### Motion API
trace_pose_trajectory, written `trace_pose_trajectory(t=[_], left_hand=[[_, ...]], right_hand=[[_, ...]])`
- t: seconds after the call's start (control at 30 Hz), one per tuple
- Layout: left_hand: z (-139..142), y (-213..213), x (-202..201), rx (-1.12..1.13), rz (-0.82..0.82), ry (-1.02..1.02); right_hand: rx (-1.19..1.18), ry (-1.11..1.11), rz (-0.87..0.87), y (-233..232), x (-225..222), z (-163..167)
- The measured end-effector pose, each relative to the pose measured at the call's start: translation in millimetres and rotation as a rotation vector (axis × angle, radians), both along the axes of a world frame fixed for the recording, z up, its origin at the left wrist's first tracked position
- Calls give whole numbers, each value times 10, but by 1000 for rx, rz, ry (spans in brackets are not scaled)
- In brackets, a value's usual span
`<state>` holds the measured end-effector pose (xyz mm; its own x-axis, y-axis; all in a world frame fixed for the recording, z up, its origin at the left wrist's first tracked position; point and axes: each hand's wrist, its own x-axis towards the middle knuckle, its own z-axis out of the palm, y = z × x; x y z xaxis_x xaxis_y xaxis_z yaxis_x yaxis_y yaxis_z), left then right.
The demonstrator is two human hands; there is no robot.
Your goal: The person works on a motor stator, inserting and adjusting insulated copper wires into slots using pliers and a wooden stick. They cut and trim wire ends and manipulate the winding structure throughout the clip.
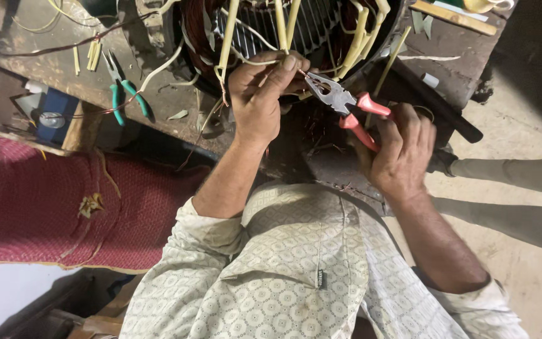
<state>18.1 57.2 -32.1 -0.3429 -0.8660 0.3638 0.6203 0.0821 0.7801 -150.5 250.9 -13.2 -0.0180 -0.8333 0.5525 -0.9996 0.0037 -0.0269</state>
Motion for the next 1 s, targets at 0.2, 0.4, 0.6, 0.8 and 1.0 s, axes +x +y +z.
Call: trace_pose_trajectory(t=[0.2, 0.4, 0.6, 0.8, 1.0], left_hand=[[77, -44, 45, 23, -129, 96], [60, -37, 20, -30, -58, 110], [-21, -12, 18, 40, -32, 45], [-38, -68, 60, -22, -56, 51], [-40, -92, 114, -27, -44, -20]], right_hand=[[679, -1092, -1, 26, -261, 47], [550, -1153, 295, -109, -216, 231], [93, -153, 1, -99, -79, 268], [-25, 97, 38, -30, -111, 178], [629, -632, -211, 53, -112, 267]])
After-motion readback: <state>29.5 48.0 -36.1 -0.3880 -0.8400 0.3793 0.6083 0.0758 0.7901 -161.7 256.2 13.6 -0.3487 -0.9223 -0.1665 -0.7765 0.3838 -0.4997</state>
